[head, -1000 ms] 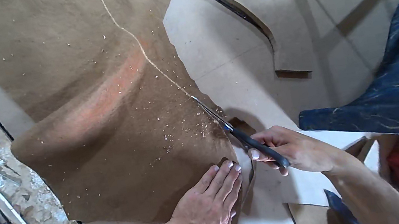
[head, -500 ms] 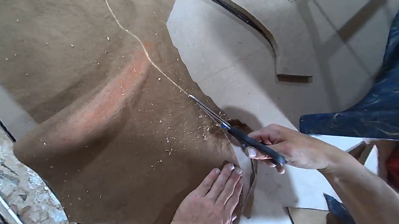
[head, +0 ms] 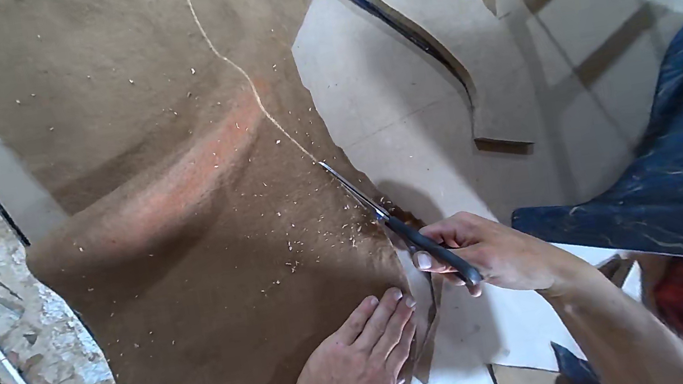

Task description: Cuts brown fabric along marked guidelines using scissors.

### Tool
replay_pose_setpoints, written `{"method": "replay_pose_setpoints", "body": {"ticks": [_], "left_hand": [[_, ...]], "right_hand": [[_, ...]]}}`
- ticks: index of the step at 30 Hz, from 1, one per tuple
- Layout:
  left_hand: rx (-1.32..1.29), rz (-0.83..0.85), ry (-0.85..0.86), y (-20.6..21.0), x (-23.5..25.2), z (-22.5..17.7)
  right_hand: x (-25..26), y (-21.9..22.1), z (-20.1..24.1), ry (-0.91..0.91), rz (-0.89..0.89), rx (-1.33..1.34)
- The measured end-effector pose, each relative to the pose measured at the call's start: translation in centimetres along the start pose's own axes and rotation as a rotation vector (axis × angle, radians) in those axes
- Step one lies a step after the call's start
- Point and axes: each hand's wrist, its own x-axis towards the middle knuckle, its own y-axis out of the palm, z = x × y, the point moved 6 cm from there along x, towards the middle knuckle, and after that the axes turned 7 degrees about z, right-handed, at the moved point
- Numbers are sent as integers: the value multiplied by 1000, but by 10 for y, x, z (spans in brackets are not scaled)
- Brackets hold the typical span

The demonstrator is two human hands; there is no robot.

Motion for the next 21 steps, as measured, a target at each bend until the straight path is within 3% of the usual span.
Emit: {"method": "replay_pose_setpoints", "body": {"ticks": [21], "left_hand": [[-25, -35, 11, 0, 1, 1]], "right_hand": [[16, -2, 20, -23, 8, 10]]}}
